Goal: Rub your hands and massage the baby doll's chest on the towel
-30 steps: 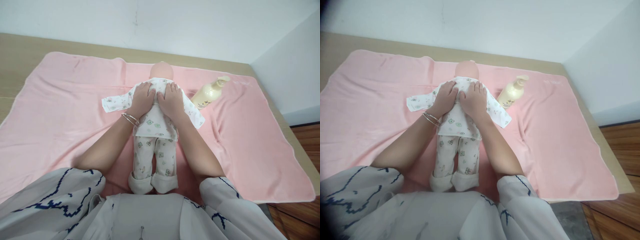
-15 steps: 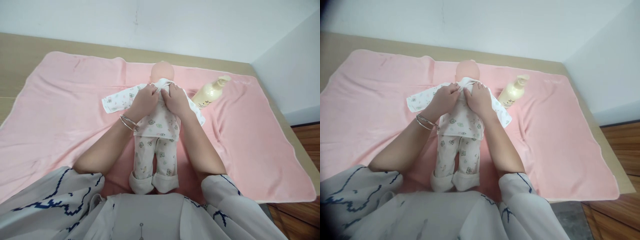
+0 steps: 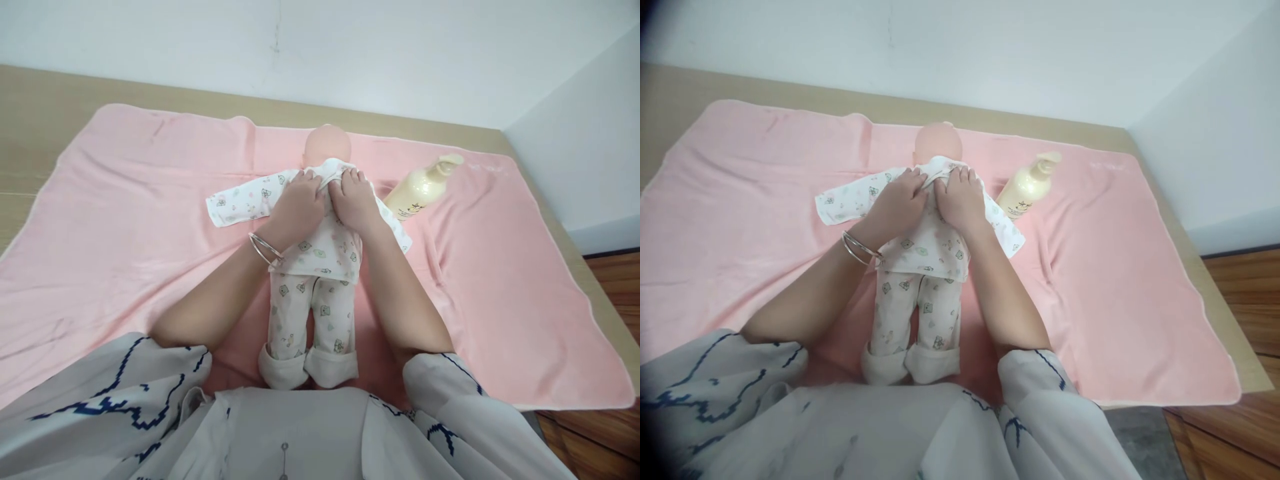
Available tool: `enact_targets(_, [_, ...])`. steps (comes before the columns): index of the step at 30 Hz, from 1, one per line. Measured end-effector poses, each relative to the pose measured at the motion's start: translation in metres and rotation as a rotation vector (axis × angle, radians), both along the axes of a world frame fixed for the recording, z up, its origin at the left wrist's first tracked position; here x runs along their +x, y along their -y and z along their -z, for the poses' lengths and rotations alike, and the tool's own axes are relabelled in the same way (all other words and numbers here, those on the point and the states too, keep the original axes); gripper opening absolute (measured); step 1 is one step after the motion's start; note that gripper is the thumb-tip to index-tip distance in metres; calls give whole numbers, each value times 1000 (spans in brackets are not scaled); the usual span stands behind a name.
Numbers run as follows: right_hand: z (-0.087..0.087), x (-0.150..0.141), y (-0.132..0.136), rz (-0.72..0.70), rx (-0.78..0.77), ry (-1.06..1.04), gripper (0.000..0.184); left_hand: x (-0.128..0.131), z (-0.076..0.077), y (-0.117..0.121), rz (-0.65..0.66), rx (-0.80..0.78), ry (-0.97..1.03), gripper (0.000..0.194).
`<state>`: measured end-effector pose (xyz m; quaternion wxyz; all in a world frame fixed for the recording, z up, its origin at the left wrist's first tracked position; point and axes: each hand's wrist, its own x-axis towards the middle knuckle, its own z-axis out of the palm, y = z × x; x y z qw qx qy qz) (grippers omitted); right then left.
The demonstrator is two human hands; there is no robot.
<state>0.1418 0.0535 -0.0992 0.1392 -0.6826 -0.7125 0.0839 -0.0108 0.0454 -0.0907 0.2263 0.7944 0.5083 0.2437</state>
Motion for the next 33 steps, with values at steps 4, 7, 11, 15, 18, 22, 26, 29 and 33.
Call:
enact_targets(4, [-13,-23,22,79,-58,24,58,-12,10,-26,-76,-43,42,25])
enact_targets(7, [-27,-39,39,42,-115,30,62,-16,14,-33,-117,-19,5,29])
enact_targets(11, [-25,-34,31,-2,-76,-12,54,-15,0,-12,-51,46,-72,25])
enact_targets(15, [-10,-14,8,30,-6,-47,46,-13,-12,4,23,46,-110,23])
enact_targets(18, [-6,-15,9,70,19,-44,52,-13,-3,-8,-61,15,-35,22])
enact_targets(22, [-14,-35,32,33,-18,7,62,-16,9,-27,-106,12,-27,26])
enact_targets(26, [-21,-37,33,-30,-21,-3,56,-23,-6,-15,6,11,-131,28])
enact_targets(29, [-15,-20,15,-7,-10,-61,49,-26,-18,-5,69,-5,-142,32])
enact_targets(33, [-3,-8,1,62,12,-88,53,-22,-5,-15,2,-5,-54,32])
